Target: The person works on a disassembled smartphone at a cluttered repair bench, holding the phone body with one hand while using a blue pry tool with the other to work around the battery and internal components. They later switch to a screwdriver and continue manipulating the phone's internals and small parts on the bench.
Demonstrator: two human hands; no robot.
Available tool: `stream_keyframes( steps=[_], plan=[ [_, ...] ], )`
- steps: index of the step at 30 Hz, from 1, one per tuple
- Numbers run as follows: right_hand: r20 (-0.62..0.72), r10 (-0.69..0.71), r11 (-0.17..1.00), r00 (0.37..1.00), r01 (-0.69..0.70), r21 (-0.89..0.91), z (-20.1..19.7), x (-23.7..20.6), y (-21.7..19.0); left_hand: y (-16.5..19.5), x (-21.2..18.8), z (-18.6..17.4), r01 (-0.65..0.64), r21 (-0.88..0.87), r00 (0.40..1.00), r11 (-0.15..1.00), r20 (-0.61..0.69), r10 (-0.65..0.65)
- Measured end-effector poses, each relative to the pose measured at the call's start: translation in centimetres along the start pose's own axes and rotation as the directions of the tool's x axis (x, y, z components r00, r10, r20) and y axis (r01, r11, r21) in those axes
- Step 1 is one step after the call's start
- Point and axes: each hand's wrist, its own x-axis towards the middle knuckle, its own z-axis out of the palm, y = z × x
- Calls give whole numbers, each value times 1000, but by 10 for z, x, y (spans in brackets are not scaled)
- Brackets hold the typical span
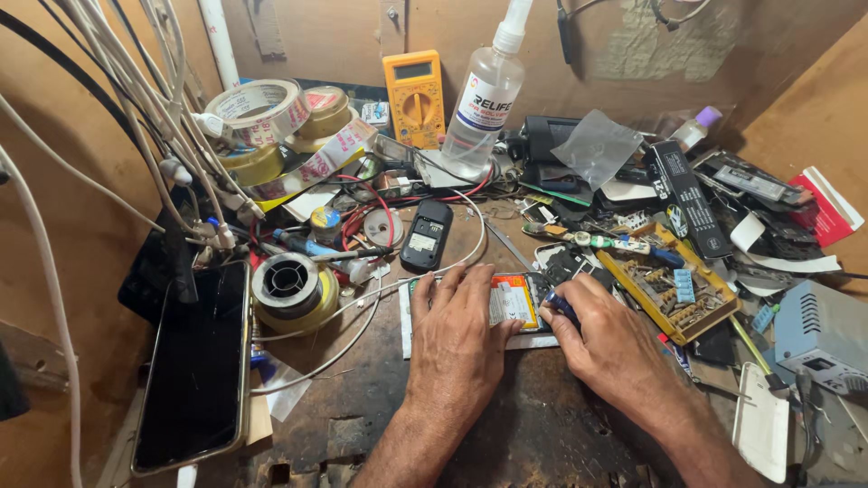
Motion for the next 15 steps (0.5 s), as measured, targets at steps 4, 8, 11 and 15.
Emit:
stream_keyframes(
  steps=[4, 8, 11, 15],
  plan=[
    [-3, -7, 1000, 1000, 7, -21, -1, 0, -4, 1, 0, -1, 13, -5, 1000, 1000, -1, -13],
    [-5, -66, 995, 998, 66, -69, -3, 0, -4, 2, 1, -1, 11, -14, 1000, 1000, -10, -11],
    [9, -128, 985, 992, 128, -117, -3, 2, -5, 1, 1, -1, 19, -8, 1000, 1000, -6, -19],
    [51, -132, 968, 990, 140, -208, -2, 4, -8, 1, 1, 0, 28, -23, 1000, 999, -11, -28]
  ],
)
